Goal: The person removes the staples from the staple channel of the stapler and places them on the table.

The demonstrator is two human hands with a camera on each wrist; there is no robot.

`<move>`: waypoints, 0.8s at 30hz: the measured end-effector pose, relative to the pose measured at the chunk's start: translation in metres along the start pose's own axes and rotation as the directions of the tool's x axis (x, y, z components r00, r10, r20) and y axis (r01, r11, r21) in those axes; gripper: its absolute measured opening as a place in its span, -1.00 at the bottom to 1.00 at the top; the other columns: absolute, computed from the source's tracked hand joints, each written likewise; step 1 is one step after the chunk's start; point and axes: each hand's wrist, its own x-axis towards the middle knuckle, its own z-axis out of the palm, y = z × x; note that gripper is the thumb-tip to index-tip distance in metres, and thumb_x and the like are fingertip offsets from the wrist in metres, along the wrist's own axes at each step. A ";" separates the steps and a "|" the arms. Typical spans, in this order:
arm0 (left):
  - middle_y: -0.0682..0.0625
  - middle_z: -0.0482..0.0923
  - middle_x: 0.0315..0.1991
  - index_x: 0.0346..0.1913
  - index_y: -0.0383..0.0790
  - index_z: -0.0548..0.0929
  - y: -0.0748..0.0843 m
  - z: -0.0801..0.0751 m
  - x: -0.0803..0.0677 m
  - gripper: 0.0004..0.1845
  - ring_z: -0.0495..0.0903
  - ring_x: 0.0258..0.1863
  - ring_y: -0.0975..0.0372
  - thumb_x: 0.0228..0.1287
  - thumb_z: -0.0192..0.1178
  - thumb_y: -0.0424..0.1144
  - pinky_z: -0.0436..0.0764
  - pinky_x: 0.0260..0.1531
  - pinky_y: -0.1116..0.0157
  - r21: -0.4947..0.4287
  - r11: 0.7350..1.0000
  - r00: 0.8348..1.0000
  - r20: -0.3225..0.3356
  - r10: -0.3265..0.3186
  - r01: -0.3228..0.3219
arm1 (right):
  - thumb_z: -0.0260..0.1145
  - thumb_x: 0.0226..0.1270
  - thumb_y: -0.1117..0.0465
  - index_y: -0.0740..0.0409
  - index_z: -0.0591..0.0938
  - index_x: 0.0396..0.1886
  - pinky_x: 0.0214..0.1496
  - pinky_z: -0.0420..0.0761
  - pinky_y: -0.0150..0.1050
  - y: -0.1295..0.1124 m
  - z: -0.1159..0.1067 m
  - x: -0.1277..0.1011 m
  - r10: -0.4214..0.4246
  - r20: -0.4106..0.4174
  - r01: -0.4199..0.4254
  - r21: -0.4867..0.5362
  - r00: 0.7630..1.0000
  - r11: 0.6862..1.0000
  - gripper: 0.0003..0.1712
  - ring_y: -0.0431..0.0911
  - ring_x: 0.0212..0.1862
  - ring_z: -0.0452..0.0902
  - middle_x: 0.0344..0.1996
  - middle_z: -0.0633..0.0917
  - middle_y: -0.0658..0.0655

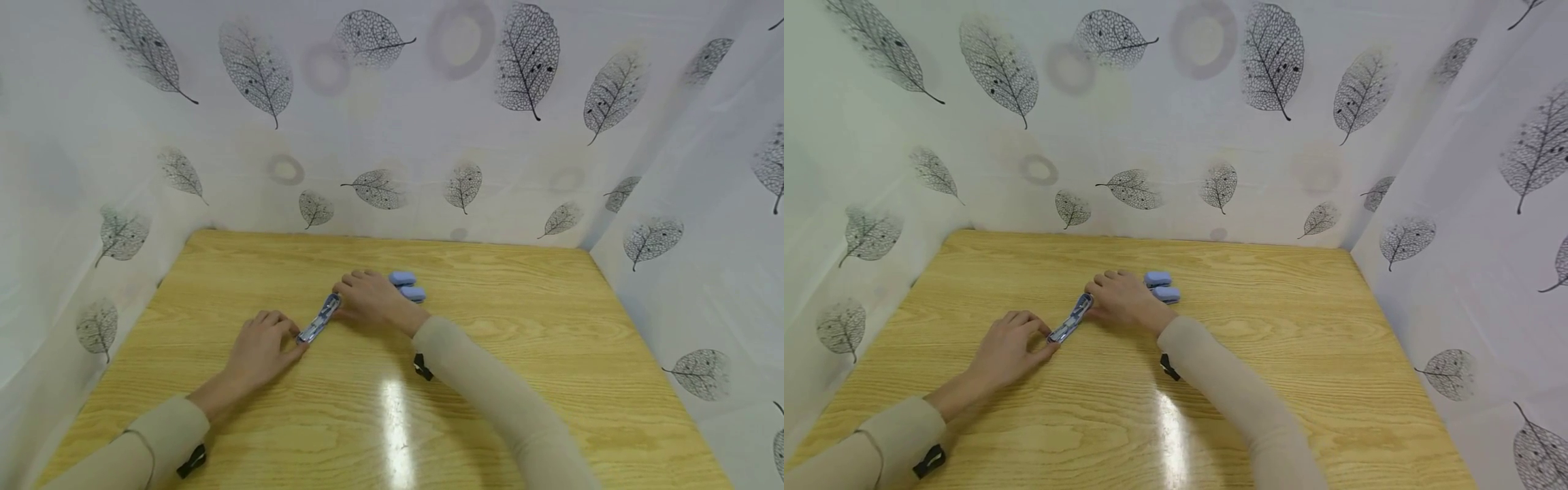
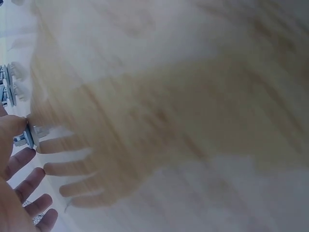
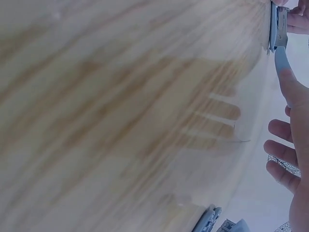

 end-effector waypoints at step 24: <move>-0.11 0.73 -0.16 -0.34 -0.12 0.79 0.007 0.001 0.002 -0.75 0.64 -0.03 -0.08 0.20 0.55 -0.03 0.64 -0.06 -0.10 -0.017 1.000 0.999 -0.038 -0.025 0.024 | 0.28 0.54 -0.22 -0.04 0.62 0.29 -0.03 0.73 -0.24 -0.021 -0.002 -0.010 0.244 0.062 -0.251 0.289 0.968 0.924 -0.47 -0.10 0.05 0.72 0.07 0.76 0.01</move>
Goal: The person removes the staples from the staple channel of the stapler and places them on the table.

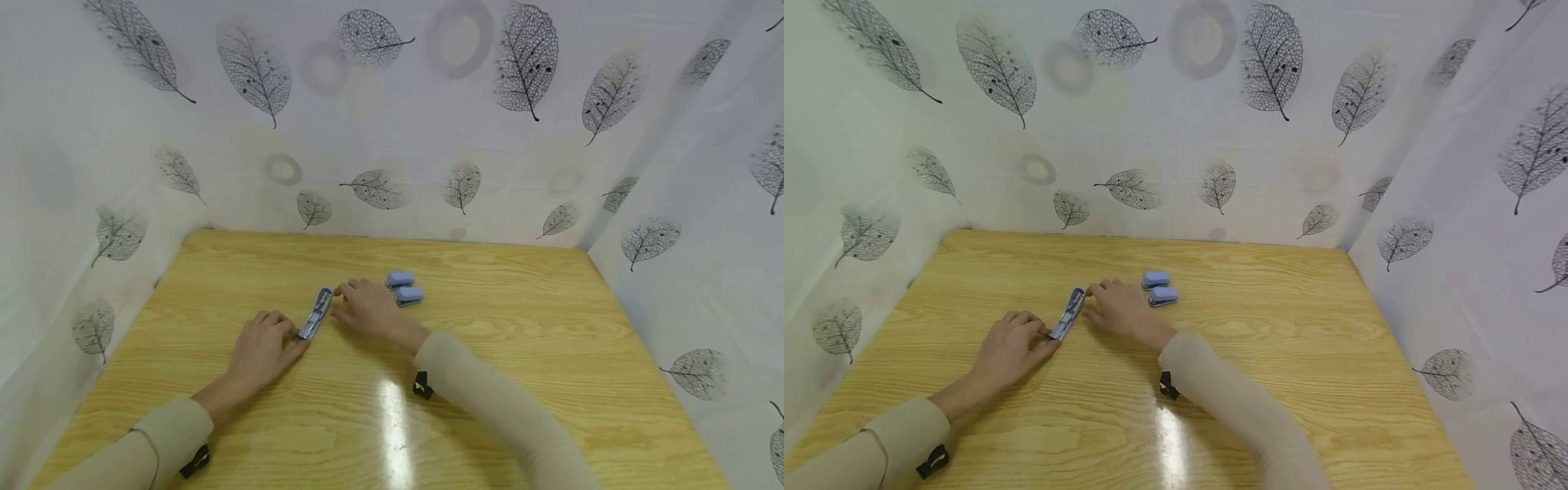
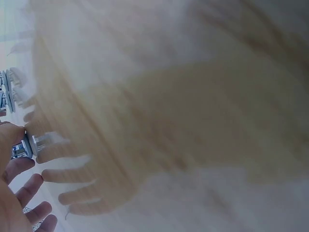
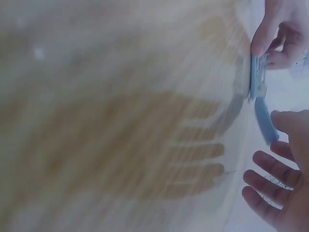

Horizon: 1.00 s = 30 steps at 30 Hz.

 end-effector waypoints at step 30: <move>-0.14 0.72 -0.15 -0.28 -0.22 0.79 -0.003 0.008 -0.001 -0.69 0.65 -0.06 -0.09 0.25 0.51 -0.02 0.65 -0.09 -0.07 0.026 0.999 0.999 -0.040 0.021 -0.020 | 0.46 0.45 0.02 0.03 0.75 0.02 -0.19 0.58 -0.49 -0.042 0.012 -0.006 0.002 0.039 -0.018 0.394 0.999 0.919 -0.73 -0.31 -0.21 0.67 -0.17 0.83 -0.04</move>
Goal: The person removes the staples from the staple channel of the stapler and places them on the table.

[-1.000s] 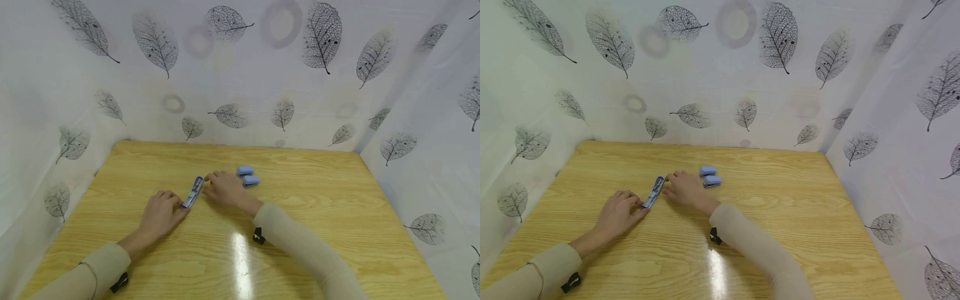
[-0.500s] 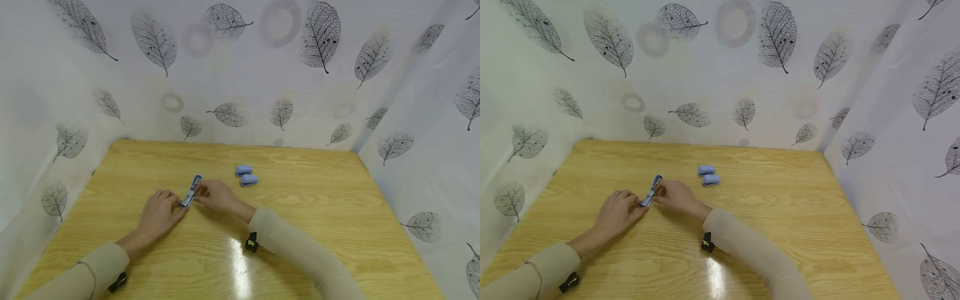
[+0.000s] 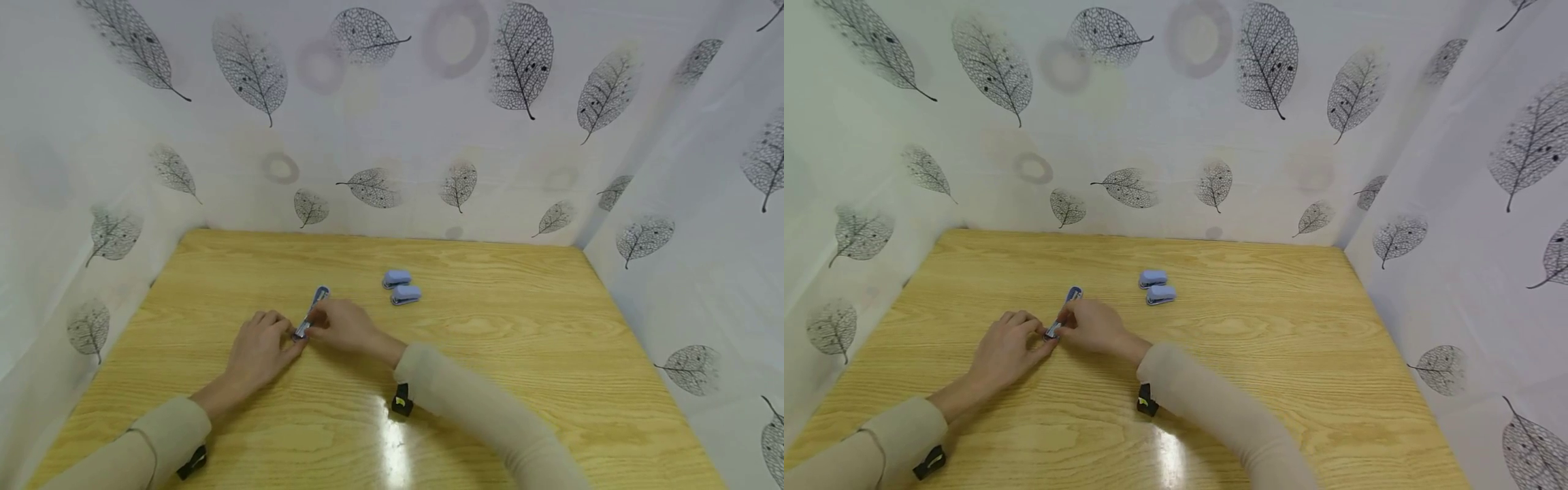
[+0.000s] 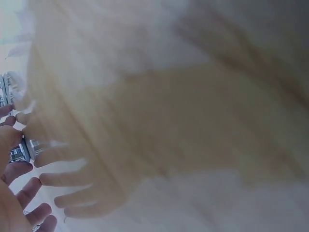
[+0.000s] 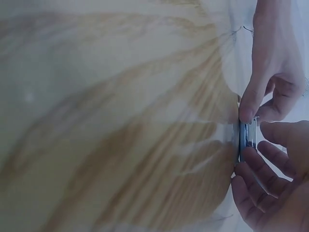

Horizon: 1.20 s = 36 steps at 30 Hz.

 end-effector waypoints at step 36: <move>-0.16 0.73 -0.16 -0.31 -0.22 0.75 0.001 0.000 0.000 -0.72 0.67 -0.12 -0.08 0.22 0.54 -0.06 0.66 -0.18 -0.03 0.010 1.000 1.000 -0.008 0.026 -0.026 | 0.43 0.47 0.05 0.00 0.79 -0.14 -0.27 0.50 -0.51 -0.006 0.008 0.007 0.056 -0.028 -0.054 0.065 0.998 0.996 -0.85 -0.38 -0.33 0.57 -0.27 0.82 -0.09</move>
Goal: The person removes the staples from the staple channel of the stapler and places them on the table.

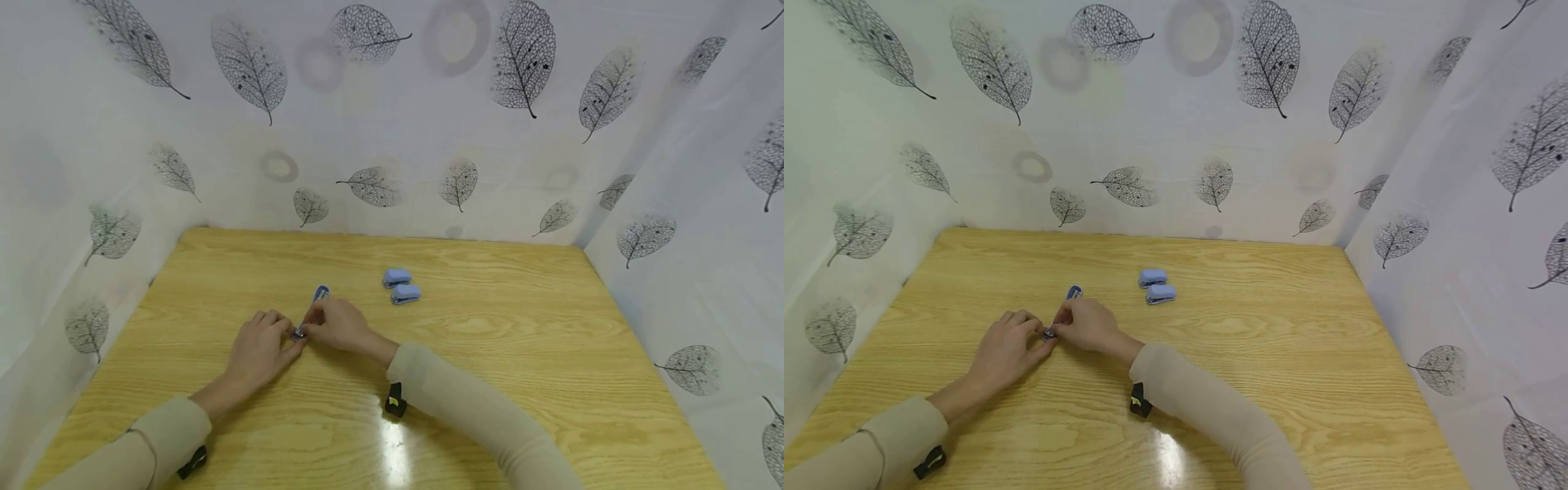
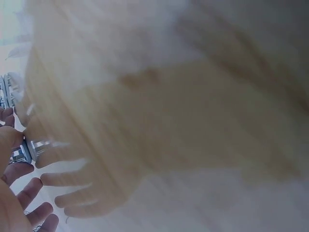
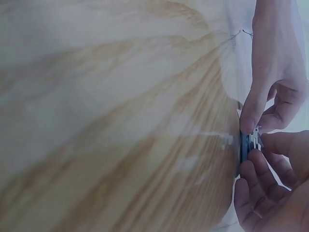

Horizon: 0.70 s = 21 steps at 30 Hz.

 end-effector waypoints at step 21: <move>-0.16 0.73 -0.18 -0.31 -0.22 0.76 0.003 -0.002 0.001 -0.72 0.65 -0.14 -0.06 0.19 0.55 -0.07 0.63 -0.19 -0.02 -0.010 1.000 1.000 -0.001 -0.021 0.021 | 0.46 0.42 0.14 0.14 0.80 -0.23 -0.35 0.54 -0.46 0.016 -0.020 -0.018 0.111 -0.041 -0.088 0.375 0.993 0.923 -0.85 -0.30 -0.41 0.59 -0.33 0.82 0.07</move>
